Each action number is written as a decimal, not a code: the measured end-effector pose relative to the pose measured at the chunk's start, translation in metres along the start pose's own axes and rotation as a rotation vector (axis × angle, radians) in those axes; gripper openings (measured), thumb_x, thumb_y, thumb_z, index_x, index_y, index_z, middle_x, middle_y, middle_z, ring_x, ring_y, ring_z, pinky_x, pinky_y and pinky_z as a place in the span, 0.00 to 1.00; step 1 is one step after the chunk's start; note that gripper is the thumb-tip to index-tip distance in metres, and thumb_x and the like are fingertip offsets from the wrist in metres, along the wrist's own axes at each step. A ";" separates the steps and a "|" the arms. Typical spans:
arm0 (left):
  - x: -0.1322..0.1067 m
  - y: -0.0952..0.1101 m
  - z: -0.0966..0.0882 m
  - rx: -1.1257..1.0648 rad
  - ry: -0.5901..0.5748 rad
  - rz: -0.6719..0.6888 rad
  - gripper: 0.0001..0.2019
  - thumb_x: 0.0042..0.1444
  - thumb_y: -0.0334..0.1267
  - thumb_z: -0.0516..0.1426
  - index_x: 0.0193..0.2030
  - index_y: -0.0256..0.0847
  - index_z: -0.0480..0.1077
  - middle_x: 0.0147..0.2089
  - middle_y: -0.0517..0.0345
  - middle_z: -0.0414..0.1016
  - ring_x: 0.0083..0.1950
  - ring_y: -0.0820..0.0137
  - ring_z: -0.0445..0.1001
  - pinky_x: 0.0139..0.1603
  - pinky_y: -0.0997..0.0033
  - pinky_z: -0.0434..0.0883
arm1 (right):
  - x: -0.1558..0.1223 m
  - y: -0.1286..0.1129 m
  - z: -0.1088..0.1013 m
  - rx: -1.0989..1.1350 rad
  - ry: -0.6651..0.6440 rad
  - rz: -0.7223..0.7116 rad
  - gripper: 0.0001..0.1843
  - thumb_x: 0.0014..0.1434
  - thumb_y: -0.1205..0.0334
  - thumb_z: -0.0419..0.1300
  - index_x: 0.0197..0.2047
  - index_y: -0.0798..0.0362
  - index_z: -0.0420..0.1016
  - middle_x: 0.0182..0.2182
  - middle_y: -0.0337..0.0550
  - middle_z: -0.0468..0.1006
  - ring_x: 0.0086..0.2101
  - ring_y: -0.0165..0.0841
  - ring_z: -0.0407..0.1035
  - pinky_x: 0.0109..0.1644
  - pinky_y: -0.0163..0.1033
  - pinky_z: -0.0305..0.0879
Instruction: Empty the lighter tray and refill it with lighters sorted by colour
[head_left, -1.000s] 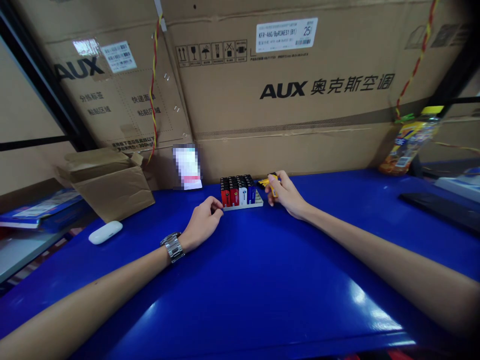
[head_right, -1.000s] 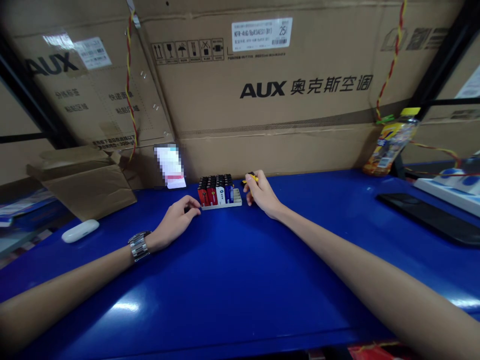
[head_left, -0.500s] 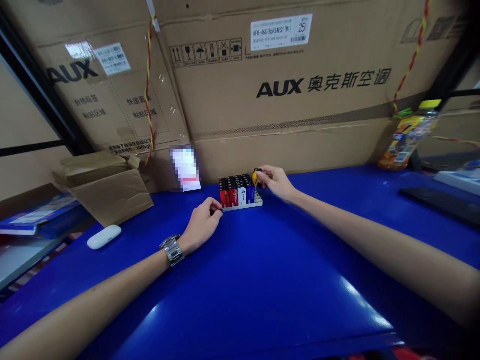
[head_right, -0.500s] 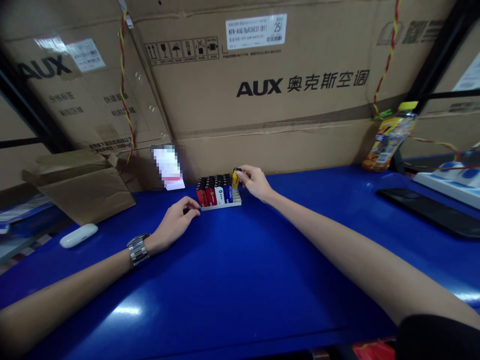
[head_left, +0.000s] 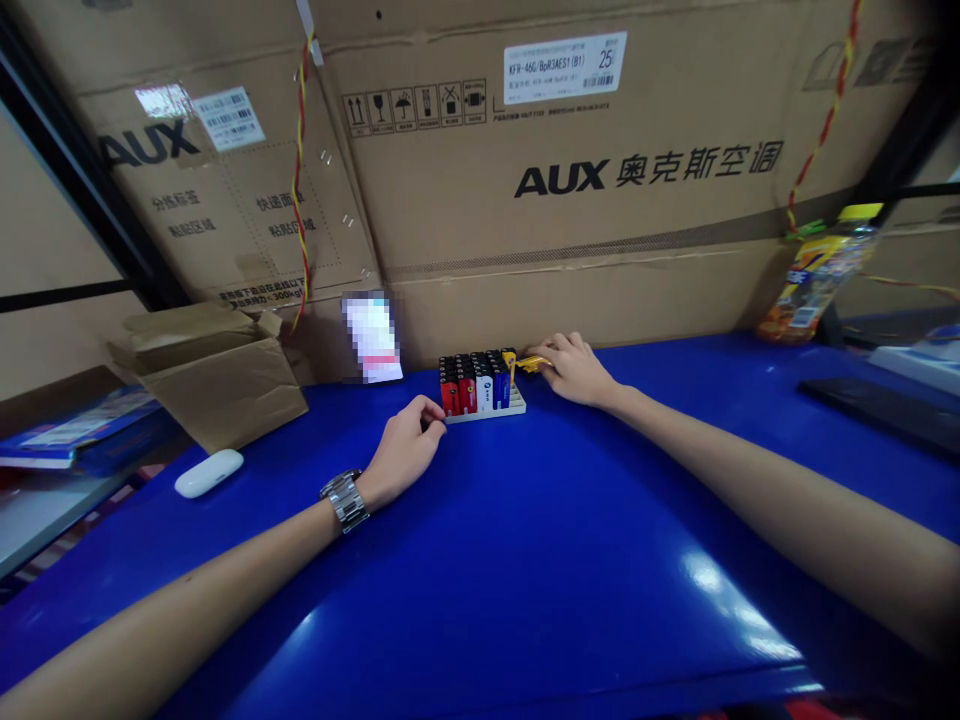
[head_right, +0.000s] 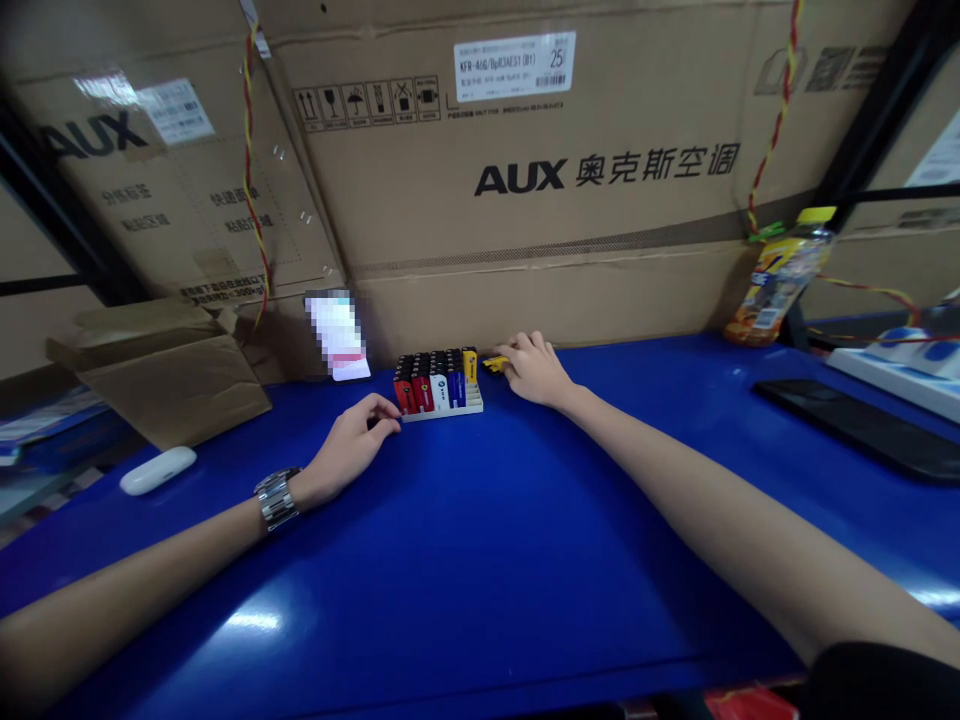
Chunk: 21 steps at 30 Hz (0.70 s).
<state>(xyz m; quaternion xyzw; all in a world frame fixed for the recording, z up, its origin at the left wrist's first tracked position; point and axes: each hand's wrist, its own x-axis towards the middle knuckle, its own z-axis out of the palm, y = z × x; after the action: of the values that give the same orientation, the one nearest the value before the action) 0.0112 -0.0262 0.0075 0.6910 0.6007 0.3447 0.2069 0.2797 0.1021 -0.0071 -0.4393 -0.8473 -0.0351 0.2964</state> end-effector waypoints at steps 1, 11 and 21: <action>0.000 0.000 0.000 -0.001 -0.003 -0.001 0.07 0.52 0.33 0.51 0.37 0.40 0.68 0.36 0.56 0.75 0.38 0.66 0.72 0.35 0.68 0.64 | -0.002 0.004 0.001 -0.105 -0.025 -0.018 0.18 0.62 0.61 0.48 0.48 0.53 0.75 0.44 0.56 0.72 0.44 0.47 0.60 0.45 0.49 0.56; -0.001 0.000 -0.001 0.020 0.000 0.017 0.08 0.52 0.33 0.51 0.38 0.41 0.68 0.34 0.58 0.75 0.37 0.67 0.72 0.35 0.68 0.64 | -0.015 -0.003 -0.013 -0.268 -0.161 -0.236 0.13 0.63 0.61 0.51 0.46 0.53 0.74 0.45 0.55 0.73 0.43 0.45 0.64 0.43 0.47 0.60; -0.001 0.001 0.000 0.023 0.006 0.026 0.07 0.51 0.32 0.50 0.37 0.41 0.67 0.34 0.57 0.75 0.38 0.66 0.73 0.37 0.68 0.65 | -0.019 0.003 -0.004 -0.050 -0.157 -0.143 0.11 0.64 0.60 0.49 0.35 0.54 0.69 0.36 0.54 0.72 0.37 0.41 0.66 0.43 0.47 0.61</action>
<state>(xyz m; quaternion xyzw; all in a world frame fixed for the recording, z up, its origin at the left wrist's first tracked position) 0.0113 -0.0273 0.0080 0.7000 0.5964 0.3423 0.1927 0.2925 0.0884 -0.0145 -0.3863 -0.8960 -0.0428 0.2147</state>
